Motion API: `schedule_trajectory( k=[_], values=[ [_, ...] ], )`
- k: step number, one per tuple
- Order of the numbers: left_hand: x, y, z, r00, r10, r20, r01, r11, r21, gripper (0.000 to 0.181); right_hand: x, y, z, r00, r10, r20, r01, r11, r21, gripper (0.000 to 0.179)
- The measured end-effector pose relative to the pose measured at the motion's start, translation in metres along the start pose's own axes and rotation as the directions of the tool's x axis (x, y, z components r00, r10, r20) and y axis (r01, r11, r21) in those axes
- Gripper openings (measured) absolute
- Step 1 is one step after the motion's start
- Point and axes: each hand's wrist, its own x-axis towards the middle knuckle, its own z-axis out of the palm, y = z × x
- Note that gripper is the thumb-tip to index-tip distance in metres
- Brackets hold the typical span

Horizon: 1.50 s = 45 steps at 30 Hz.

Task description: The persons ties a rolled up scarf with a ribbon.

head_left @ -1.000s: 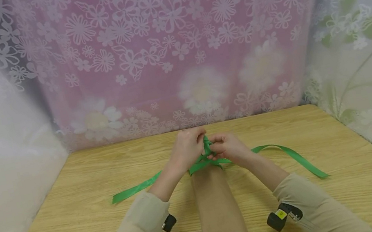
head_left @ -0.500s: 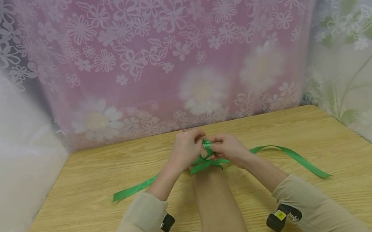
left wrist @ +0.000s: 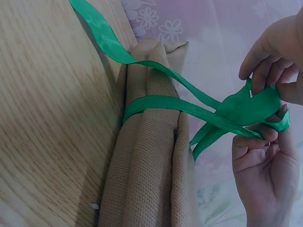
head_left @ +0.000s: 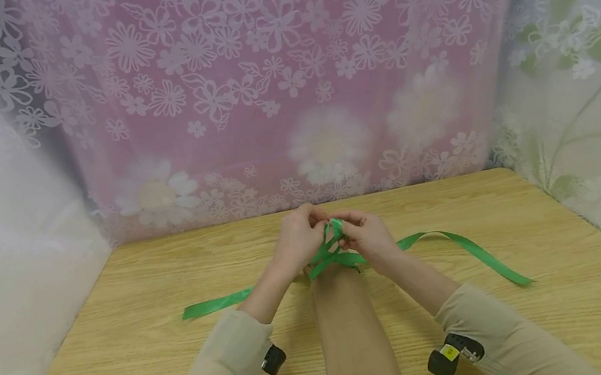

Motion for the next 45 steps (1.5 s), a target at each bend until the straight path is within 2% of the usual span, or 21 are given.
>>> schedule_trajectory(
  k=[4,10,13,20,26,31,35,38,42,45],
  values=[
    [-0.001,0.002,0.000,0.998,-0.056,-0.013,0.055,0.998,-0.038,0.008,0.000,-0.001,0.003,1.000,-0.011,-0.010,0.011,1.000,-0.014,0.033],
    [-0.002,0.003,0.001,0.998,-0.064,-0.029,0.064,0.998,-0.027,0.007,0.001,-0.001,0.001,1.000,-0.022,-0.002,0.022,0.998,-0.065,0.016],
    [-0.002,0.003,0.002,0.996,-0.078,-0.032,0.077,0.997,-0.018,0.007,0.002,0.000,-0.001,0.999,-0.046,-0.002,0.045,0.995,-0.091,0.017],
    [-0.002,0.002,0.004,0.995,-0.089,-0.036,0.088,0.996,-0.024,0.007,0.001,-0.001,-0.005,0.997,-0.062,0.054,0.061,0.998,0.023,0.022],
    [-0.002,0.001,0.003,0.996,-0.071,-0.055,0.070,0.997,-0.016,0.008,-0.001,-0.004,-0.006,0.992,-0.095,0.082,0.089,0.994,0.063,0.024],
    [-0.002,0.001,0.003,0.995,-0.082,-0.052,0.081,0.997,-0.016,0.007,-0.002,-0.007,-0.007,0.988,-0.114,0.108,0.108,0.992,0.062,0.027],
    [-0.002,0.002,0.002,0.995,-0.087,-0.047,0.087,0.996,-0.008,0.007,-0.002,-0.010,-0.010,0.987,-0.116,0.110,0.121,0.992,-0.037,0.029],
    [-0.003,0.000,0.001,0.998,-0.040,-0.043,0.041,0.998,0.041,0.007,-0.001,-0.013,-0.014,0.990,-0.070,0.122,0.091,0.981,-0.170,0.029],
    [-0.005,-0.004,-0.002,0.997,0.068,-0.028,-0.064,0.988,0.137,0.007,0.000,-0.021,-0.020,0.989,0.043,0.145,0.012,0.934,-0.356,0.021],
    [-0.006,-0.007,-0.005,0.995,0.096,-0.012,-0.092,0.980,0.178,0.009,0.000,-0.026,-0.025,0.982,0.086,0.170,0.002,0.888,-0.461,0.022]
  ],
)
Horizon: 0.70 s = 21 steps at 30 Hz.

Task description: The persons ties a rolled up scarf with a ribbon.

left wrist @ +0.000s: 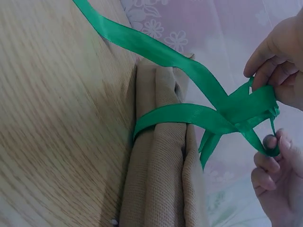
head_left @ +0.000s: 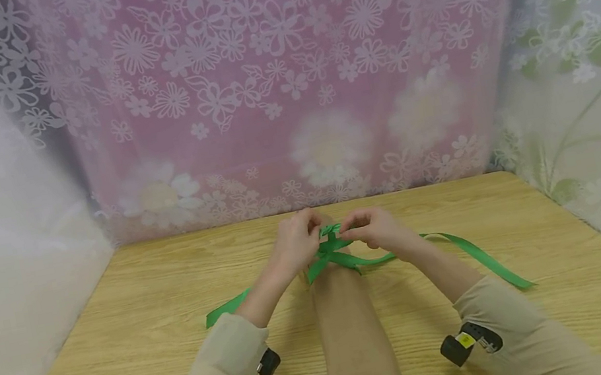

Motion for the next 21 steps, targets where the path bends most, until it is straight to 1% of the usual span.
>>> schedule_trajectory(
  k=[4,7,10,13,15,19,21],
  values=[
    [-0.001,-0.001,-0.002,1.000,0.008,0.022,-0.009,1.000,0.028,0.011,-0.003,-0.004,-0.009,1.000,-0.020,0.019,0.022,0.994,-0.105,0.032],
    [-0.001,-0.002,-0.003,0.998,0.046,0.033,-0.048,0.996,0.069,0.012,-0.006,-0.009,-0.014,0.999,-0.025,0.030,0.030,0.982,-0.187,0.039],
    [-0.001,-0.003,-0.004,0.995,0.086,0.041,-0.090,0.989,0.119,0.013,-0.009,-0.013,-0.018,0.999,-0.023,0.049,0.036,0.957,-0.287,0.042],
    [-0.002,-0.004,-0.005,0.993,0.104,0.046,-0.110,0.982,0.157,0.012,-0.012,-0.016,-0.022,0.998,-0.021,0.057,0.041,0.927,-0.372,0.039],
    [-0.002,-0.005,-0.005,0.993,0.108,0.045,-0.114,0.980,0.165,0.012,-0.015,-0.018,-0.026,0.998,-0.019,0.058,0.041,0.913,-0.405,0.037],
    [-0.003,-0.007,-0.006,0.993,0.115,0.035,-0.120,0.978,0.173,0.012,-0.019,-0.019,-0.034,0.998,-0.013,0.061,0.039,0.895,-0.443,0.034],
    [-0.004,-0.007,-0.006,0.992,0.120,0.032,-0.124,0.977,0.176,0.012,-0.021,-0.018,-0.039,0.997,-0.024,0.068,0.053,0.885,-0.463,0.033]
  ],
)
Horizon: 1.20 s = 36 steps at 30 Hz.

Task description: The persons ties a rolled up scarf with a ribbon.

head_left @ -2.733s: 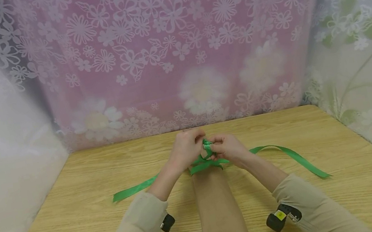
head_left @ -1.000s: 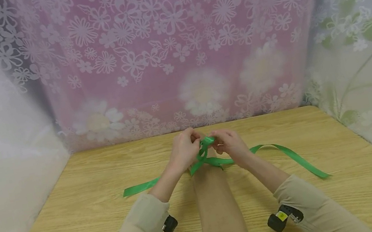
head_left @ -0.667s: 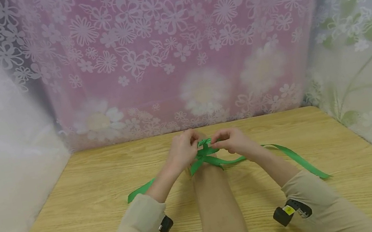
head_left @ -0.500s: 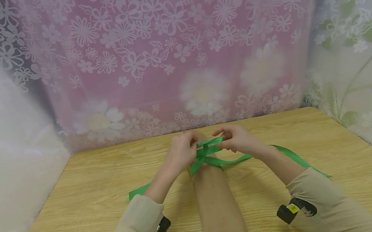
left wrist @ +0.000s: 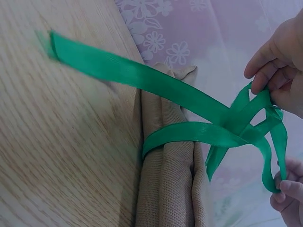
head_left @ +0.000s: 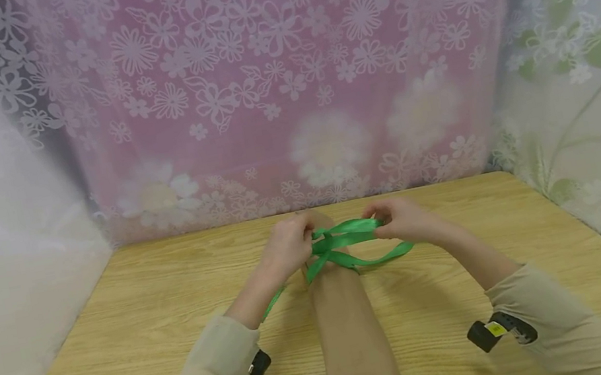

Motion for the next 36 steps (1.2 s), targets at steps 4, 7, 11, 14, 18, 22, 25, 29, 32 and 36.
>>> schedule_trajectory(
  k=[4,7,11,14,18,22,25,29,32,36],
  values=[
    [-0.001,-0.001,0.000,1.000,0.012,-0.009,-0.012,1.000,0.002,0.011,-0.004,0.006,-0.006,1.000,-0.030,0.002,0.030,0.999,-0.016,0.030],
    [-0.002,-0.002,0.001,1.000,0.009,-0.006,-0.009,1.000,-0.001,0.012,-0.008,0.009,-0.010,0.999,-0.037,0.008,0.037,0.999,-0.007,0.029],
    [-0.003,-0.003,0.000,1.000,-0.013,0.007,0.013,1.000,-0.010,0.012,-0.012,0.012,-0.015,1.000,-0.028,0.011,0.028,1.000,-0.008,0.029],
    [-0.004,-0.003,-0.001,1.000,-0.022,0.012,0.022,1.000,-0.013,0.013,-0.015,0.014,-0.019,1.000,-0.024,0.016,0.025,0.999,-0.024,0.032],
    [-0.004,-0.004,-0.001,1.000,-0.023,0.010,0.023,1.000,-0.014,0.013,-0.020,0.015,-0.025,0.999,-0.035,0.034,0.036,0.999,-0.026,0.034],
    [-0.005,-0.005,0.000,1.000,-0.025,0.010,0.025,1.000,-0.013,0.013,-0.025,0.018,-0.031,0.998,-0.035,0.048,0.037,0.999,-0.031,0.031],
    [-0.004,-0.006,0.001,1.000,-0.028,0.011,0.029,1.000,-0.012,0.013,-0.029,0.020,-0.035,0.998,-0.030,0.056,0.032,0.999,-0.044,0.030],
    [-0.004,-0.007,0.001,1.000,-0.025,0.014,0.025,1.000,-0.013,0.014,-0.034,0.023,-0.041,0.997,-0.027,0.066,0.032,0.997,-0.064,0.030],
    [-0.004,-0.007,0.001,1.000,-0.025,0.017,0.026,1.000,-0.016,0.014,-0.037,0.026,-0.046,0.997,-0.022,0.069,0.028,0.996,-0.083,0.030],
    [-0.003,-0.007,0.001,0.999,-0.032,0.016,0.032,0.999,-0.023,0.014,-0.042,0.028,-0.052,0.998,-0.011,0.068,0.018,0.995,-0.099,0.031]
  ],
)
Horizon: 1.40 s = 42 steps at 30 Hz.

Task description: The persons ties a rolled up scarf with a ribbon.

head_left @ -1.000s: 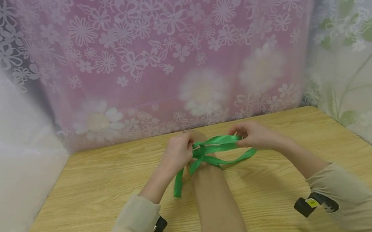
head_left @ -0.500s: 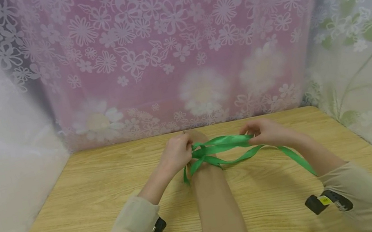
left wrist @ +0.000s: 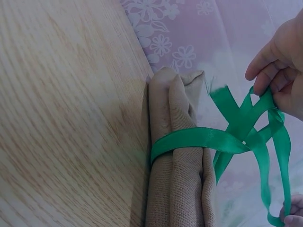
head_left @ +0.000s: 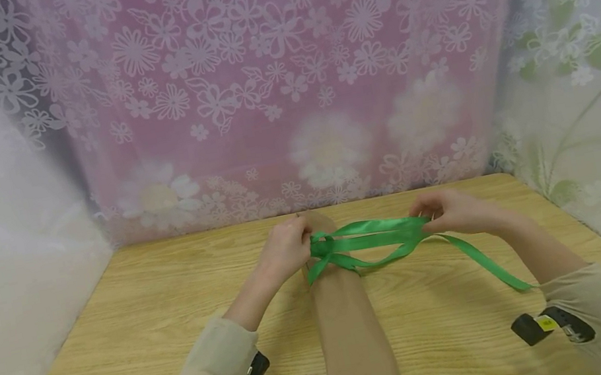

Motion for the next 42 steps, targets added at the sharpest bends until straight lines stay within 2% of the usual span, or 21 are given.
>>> schedule_trajectory(
  k=[8,13,20,25,29,31,34,38,42],
  values=[
    [0.000,0.001,-0.001,1.000,0.001,0.004,-0.001,1.000,0.000,0.014,-0.013,0.007,-0.008,0.998,0.066,-0.020,-0.066,0.998,-0.009,0.040],
    [-0.001,0.001,0.000,1.000,0.013,0.000,-0.013,1.000,0.015,0.015,-0.017,0.011,-0.012,0.994,0.100,-0.032,-0.100,0.995,0.001,0.035],
    [-0.002,-0.003,0.001,0.999,0.043,-0.006,-0.043,0.998,0.045,0.012,-0.023,0.015,-0.016,0.991,0.087,-0.103,-0.093,0.994,-0.049,0.025],
    [-0.005,-0.010,-0.005,0.998,0.058,0.004,-0.058,0.996,0.061,0.010,-0.026,0.023,-0.019,0.981,0.089,-0.170,-0.109,0.987,-0.114,0.022],
    [-0.008,-0.014,-0.012,0.997,0.072,0.031,-0.075,0.992,0.104,0.001,-0.026,0.029,-0.020,0.978,0.089,-0.190,-0.117,0.983,-0.139,0.021],
    [-0.009,-0.015,-0.015,0.996,0.076,0.056,-0.083,0.987,0.141,0.003,-0.027,0.030,-0.020,0.977,0.085,-0.196,-0.115,0.982,-0.149,0.019],
    [-0.011,-0.016,-0.017,0.994,0.061,0.095,-0.079,0.976,0.203,0.010,-0.027,0.033,-0.021,0.977,0.082,-0.198,-0.114,0.981,-0.157,0.016],
    [-0.014,-0.019,-0.019,0.990,-0.004,0.138,-0.033,0.963,0.268,0.011,-0.027,0.037,-0.021,0.977,0.095,-0.189,-0.129,0.976,-0.175,0.016],
    [-0.018,-0.023,-0.021,0.980,-0.077,0.181,0.027,0.964,0.264,0.011,-0.028,0.041,-0.020,0.977,0.125,-0.173,-0.161,0.964,-0.211,0.020]
  ],
)
